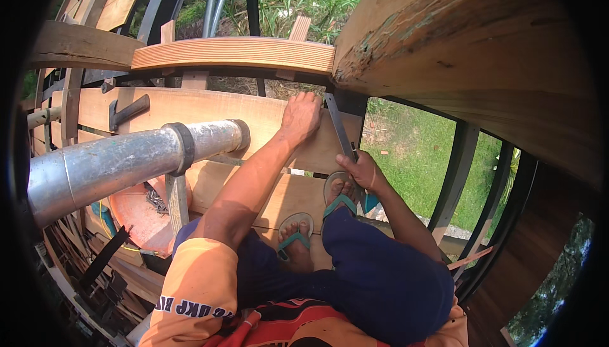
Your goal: The person measures and marks curved wooden panels on a roof structure using a square and pencil, then positions and secures the panels with metal brackets. The person works on scaffolding and uses hand tools to align and fasten the panels.
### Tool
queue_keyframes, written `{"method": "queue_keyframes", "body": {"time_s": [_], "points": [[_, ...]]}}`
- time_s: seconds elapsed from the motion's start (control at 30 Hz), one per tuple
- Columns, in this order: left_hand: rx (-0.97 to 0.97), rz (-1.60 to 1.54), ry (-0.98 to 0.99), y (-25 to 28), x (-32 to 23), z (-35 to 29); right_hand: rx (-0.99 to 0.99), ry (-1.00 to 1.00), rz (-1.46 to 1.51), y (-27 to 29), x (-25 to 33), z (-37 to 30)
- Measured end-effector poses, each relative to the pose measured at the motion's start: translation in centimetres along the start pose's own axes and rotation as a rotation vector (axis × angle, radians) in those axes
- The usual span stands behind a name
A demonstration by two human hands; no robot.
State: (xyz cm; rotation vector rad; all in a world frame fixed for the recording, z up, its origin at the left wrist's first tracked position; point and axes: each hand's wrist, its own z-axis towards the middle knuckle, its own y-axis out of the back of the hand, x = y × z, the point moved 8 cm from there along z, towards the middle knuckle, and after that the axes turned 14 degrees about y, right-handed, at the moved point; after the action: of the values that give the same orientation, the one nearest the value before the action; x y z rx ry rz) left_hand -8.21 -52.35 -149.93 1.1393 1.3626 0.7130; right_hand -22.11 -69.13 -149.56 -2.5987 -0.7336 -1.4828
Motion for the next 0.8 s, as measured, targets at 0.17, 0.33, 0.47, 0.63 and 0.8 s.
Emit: {"method": "queue_keyframes", "body": {"time_s": [0.17,0.33,0.47,0.63,0.8], "points": [[0.247,-0.357,0.182,1.2,1.0,1.7,-0.054,0.022,-0.241,-0.8,2.7,2.7],[0.225,-0.457,0.316,0.1,2.8,1.4,-0.049,0.003,0.035,-3.9,3.9,6.2],[0.163,-0.399,0.444,1.0,1.8,1.7,0.09,0.08,-0.133,-6.6,1.4,8.2],[-0.02,-0.321,0.449,0.0,1.6,1.5,0.124,-0.029,-0.136,-7.5,1.7,7.6],[-0.065,-0.319,0.383,-0.1,0.4,2.1,0.005,0.045,-0.189,-5.5,0.5,8.0]]}}
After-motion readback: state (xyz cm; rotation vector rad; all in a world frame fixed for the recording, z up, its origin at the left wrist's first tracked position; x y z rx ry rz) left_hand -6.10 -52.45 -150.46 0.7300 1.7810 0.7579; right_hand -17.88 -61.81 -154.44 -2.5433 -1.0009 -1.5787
